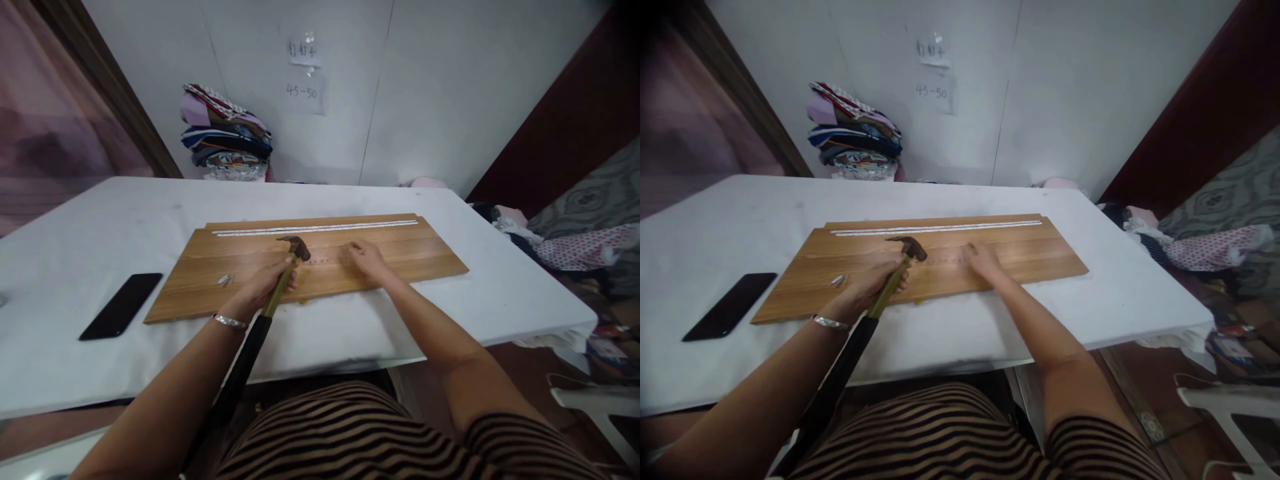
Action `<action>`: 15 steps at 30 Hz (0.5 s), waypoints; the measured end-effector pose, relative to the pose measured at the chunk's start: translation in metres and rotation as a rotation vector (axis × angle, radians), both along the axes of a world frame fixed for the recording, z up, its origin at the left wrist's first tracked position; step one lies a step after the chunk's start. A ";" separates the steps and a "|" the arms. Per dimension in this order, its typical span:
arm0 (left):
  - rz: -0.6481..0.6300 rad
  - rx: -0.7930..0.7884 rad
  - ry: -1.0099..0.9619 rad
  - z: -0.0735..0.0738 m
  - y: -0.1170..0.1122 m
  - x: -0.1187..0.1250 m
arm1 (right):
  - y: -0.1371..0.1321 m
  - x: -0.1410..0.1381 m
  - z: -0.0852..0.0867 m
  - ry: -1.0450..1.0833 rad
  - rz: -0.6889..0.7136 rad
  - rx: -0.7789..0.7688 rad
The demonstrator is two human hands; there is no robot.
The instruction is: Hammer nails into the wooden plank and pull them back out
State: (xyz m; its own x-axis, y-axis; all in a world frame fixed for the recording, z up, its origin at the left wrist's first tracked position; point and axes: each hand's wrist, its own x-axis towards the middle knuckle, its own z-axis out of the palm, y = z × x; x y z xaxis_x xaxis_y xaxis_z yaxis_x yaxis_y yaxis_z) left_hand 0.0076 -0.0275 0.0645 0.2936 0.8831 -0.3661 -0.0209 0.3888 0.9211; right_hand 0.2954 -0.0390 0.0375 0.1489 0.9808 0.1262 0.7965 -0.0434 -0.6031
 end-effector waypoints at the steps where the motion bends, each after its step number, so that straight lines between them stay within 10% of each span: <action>1: 0.011 -0.042 0.016 0.001 -0.001 0.002 | 0.004 0.019 0.001 -0.097 -0.059 -0.030; 6: 0.015 -0.096 0.063 0.002 -0.001 0.007 | 0.008 0.081 -0.020 -0.363 -0.289 -0.214; 15: -0.013 -0.054 0.040 -0.004 0.006 0.017 | 0.007 0.093 -0.045 -0.421 -0.305 -0.236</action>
